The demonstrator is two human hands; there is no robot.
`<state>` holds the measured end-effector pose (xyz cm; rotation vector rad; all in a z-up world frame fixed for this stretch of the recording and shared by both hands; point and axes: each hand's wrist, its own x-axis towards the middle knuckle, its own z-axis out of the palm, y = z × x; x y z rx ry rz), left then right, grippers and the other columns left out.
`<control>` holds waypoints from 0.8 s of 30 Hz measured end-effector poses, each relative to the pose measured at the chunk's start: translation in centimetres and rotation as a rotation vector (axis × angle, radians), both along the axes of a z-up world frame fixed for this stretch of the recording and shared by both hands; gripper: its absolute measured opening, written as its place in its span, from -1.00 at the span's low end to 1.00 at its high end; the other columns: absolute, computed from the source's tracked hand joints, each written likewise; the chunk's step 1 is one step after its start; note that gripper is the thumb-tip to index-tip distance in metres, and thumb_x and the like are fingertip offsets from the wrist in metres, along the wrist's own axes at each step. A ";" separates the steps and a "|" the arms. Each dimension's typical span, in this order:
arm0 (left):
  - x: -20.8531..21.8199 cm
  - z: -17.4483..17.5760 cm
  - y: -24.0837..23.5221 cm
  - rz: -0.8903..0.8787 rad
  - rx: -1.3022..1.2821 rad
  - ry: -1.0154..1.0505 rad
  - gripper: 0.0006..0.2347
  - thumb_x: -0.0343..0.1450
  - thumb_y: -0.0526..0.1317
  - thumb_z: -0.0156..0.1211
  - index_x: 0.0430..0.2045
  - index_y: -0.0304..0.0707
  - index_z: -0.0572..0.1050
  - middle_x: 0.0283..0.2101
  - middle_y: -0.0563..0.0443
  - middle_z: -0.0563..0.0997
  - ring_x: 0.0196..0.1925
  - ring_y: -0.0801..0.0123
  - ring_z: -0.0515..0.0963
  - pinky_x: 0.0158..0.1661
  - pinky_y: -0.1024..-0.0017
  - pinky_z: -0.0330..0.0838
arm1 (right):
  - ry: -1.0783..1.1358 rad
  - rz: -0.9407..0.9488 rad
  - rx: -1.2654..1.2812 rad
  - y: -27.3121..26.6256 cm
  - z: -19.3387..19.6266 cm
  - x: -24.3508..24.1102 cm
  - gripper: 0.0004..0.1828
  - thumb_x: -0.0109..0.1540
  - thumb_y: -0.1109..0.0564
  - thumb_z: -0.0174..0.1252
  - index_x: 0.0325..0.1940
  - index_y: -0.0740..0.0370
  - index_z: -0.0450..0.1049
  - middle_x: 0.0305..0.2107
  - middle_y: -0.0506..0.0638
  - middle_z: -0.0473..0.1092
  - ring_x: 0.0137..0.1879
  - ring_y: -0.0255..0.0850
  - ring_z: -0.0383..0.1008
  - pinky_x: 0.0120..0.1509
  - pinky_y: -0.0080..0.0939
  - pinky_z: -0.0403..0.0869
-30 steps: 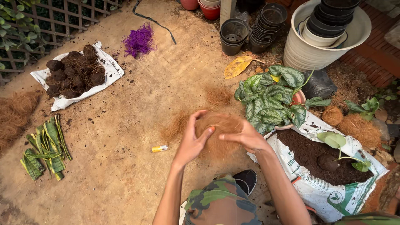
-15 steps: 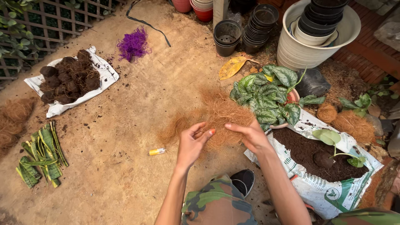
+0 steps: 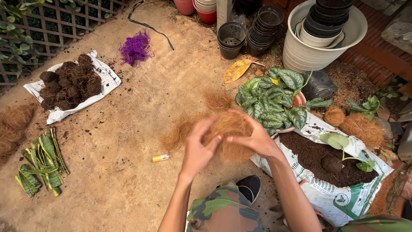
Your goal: The person gathers loose coco fiber and wraps it around the root ball of a small potted plant. They then tuck the plant's leaves into the fiber and continue to wrap and adjust the material to secure the root ball.
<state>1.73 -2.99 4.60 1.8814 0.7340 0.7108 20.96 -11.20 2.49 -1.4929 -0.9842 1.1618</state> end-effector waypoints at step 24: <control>3.3 -4.0 1.8 -0.196 -0.336 0.102 -0.58 0.31 -0.11 0.40 -0.02 -0.41 0.62 -0.01 -0.15 0.73 0.03 0.31 0.65 0.11 0.33 0.51 | -0.306 -0.005 0.239 -0.4 0.4 3.3 0.16 -0.01 -0.04 0.52 0.54 0.23 0.06 0.45 0.22 0.08 0.53 0.03 0.06 0.54 0.09 0.07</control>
